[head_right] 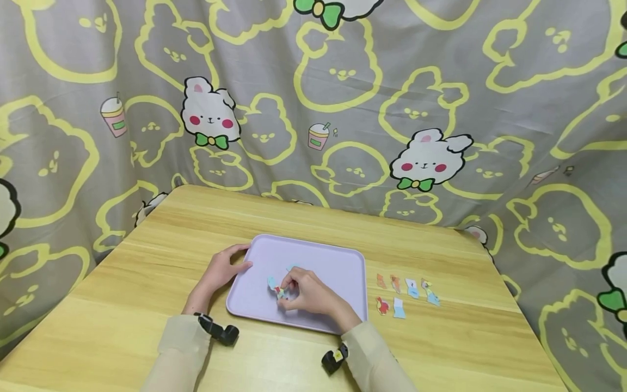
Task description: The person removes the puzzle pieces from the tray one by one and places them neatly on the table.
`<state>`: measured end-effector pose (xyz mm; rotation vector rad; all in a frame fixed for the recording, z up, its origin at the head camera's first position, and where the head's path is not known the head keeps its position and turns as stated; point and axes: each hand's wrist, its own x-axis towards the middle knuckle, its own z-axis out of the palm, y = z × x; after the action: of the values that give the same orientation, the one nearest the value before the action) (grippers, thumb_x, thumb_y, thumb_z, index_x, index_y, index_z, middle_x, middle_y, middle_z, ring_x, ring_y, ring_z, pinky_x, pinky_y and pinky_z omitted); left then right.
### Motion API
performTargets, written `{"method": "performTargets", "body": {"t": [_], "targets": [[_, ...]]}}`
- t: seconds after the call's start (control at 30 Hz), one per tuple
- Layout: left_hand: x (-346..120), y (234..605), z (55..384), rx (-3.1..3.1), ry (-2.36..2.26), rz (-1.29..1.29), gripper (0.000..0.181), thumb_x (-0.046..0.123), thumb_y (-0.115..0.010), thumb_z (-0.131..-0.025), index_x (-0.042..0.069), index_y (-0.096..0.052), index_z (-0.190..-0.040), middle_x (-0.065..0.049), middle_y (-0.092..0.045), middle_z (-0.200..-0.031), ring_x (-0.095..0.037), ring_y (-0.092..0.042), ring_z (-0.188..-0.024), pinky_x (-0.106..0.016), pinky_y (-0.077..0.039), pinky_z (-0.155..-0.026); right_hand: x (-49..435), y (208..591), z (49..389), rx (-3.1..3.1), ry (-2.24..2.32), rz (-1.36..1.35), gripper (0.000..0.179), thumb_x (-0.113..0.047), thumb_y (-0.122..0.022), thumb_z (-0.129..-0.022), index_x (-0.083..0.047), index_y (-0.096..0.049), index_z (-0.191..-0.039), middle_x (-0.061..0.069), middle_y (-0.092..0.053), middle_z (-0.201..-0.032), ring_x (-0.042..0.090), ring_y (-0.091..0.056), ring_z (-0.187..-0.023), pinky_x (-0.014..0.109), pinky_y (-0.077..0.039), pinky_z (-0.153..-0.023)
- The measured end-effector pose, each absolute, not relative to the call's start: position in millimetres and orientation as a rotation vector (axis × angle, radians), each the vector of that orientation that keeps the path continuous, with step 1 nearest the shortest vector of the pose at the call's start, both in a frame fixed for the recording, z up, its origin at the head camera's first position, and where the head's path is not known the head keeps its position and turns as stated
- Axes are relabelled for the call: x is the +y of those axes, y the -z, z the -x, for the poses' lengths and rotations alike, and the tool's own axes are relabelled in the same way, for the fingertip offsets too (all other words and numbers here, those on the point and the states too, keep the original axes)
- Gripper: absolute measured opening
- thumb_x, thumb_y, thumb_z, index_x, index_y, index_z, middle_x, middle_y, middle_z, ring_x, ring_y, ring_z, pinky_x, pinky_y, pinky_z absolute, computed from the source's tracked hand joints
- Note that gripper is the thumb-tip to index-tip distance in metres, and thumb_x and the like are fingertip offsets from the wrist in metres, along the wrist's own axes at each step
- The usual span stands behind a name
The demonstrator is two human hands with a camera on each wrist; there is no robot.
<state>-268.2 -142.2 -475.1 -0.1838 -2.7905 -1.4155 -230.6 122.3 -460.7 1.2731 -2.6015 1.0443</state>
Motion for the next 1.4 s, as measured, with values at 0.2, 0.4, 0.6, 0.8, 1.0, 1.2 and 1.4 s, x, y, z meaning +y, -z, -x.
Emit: {"method": "performTargets", "body": {"t": [0.2, 0.4, 0.6, 0.8, 1.0, 1.2, 1.4], "targets": [[-142, 476, 269, -2.803, 1.424, 0.180, 0.055, 0.021, -0.070, -0.091, 0.008, -0.052, -0.141, -0.018, -0.049, -0.148, -0.040, -0.038, -0.142, -0.053, -0.033, -0.119, 127, 462, 228, -2.624, -1.042, -1.222, 0.021, -0.020, -0.080, -0.077, -0.013, -0.063, -0.088, 0.001, -0.059, -0.080, 0.005, -0.050, -0.074, 0.014, -0.046, -0.064], [-144, 476, 269, -2.808, 1.417, 0.183, 0.054, 0.020, -0.069, -0.091, 0.008, -0.052, -0.141, -0.019, -0.048, -0.149, -0.041, -0.038, -0.142, -0.054, -0.032, -0.119, 135, 462, 225, -2.643, -1.052, -1.178, 0.021, -0.019, -0.079, -0.077, -0.013, -0.062, -0.088, 0.002, -0.057, -0.080, 0.007, -0.049, -0.073, 0.013, -0.044, -0.063], [-144, 476, 269, -2.814, 1.424, 0.171, 0.054, 0.021, -0.068, -0.092, 0.009, -0.051, -0.142, -0.020, -0.045, -0.151, -0.041, -0.035, -0.143, -0.055, -0.031, -0.120, 147, 461, 221, -2.660, -1.052, -1.105, 0.022, -0.021, -0.079, -0.077, -0.013, -0.062, -0.088, 0.001, -0.057, -0.080, 0.007, -0.049, -0.073, 0.013, -0.043, -0.063], [-143, 477, 270, -2.822, 1.413, 0.181, 0.055, 0.022, -0.068, -0.092, 0.008, -0.051, -0.142, -0.020, -0.045, -0.150, -0.042, -0.036, -0.143, -0.055, -0.031, -0.120, 160, 461, 217, -2.659, -1.059, -1.042, 0.022, -0.020, -0.080, -0.076, -0.012, -0.063, -0.087, 0.002, -0.057, -0.079, 0.007, -0.049, -0.072, 0.014, -0.044, -0.062], [-142, 477, 269, -2.828, 1.417, 0.191, 0.055, 0.022, -0.069, -0.091, 0.008, -0.051, -0.142, -0.020, -0.046, -0.150, -0.042, -0.036, -0.143, -0.055, -0.031, -0.120, 174, 462, 211, -2.669, -1.071, -0.967, 0.022, -0.020, -0.080, -0.076, -0.014, -0.063, -0.088, 0.002, -0.058, -0.079, 0.006, -0.048, -0.072, 0.014, -0.044, -0.062], [-143, 477, 268, -2.827, 1.412, 0.196, 0.055, 0.022, -0.069, -0.091, 0.008, -0.051, -0.142, -0.021, -0.045, -0.150, -0.042, -0.036, -0.143, -0.056, -0.031, -0.119, 187, 462, 206, -2.668, -1.077, -0.894, 0.022, -0.020, -0.080, -0.076, -0.014, -0.063, -0.089, 0.001, -0.058, -0.080, 0.006, -0.049, -0.072, 0.015, -0.044, -0.061], [-143, 476, 269, -2.826, 1.402, 0.199, 0.055, 0.021, -0.068, -0.092, 0.008, -0.050, -0.142, -0.021, -0.044, -0.151, -0.042, -0.035, -0.143, -0.055, -0.031, -0.120, 202, 463, 201, -2.657, -1.094, -0.819, 0.022, -0.017, -0.081, -0.075, -0.016, -0.063, -0.089, 0.002, -0.058, -0.080, 0.011, -0.050, -0.071, 0.015, -0.044, -0.060]]}}
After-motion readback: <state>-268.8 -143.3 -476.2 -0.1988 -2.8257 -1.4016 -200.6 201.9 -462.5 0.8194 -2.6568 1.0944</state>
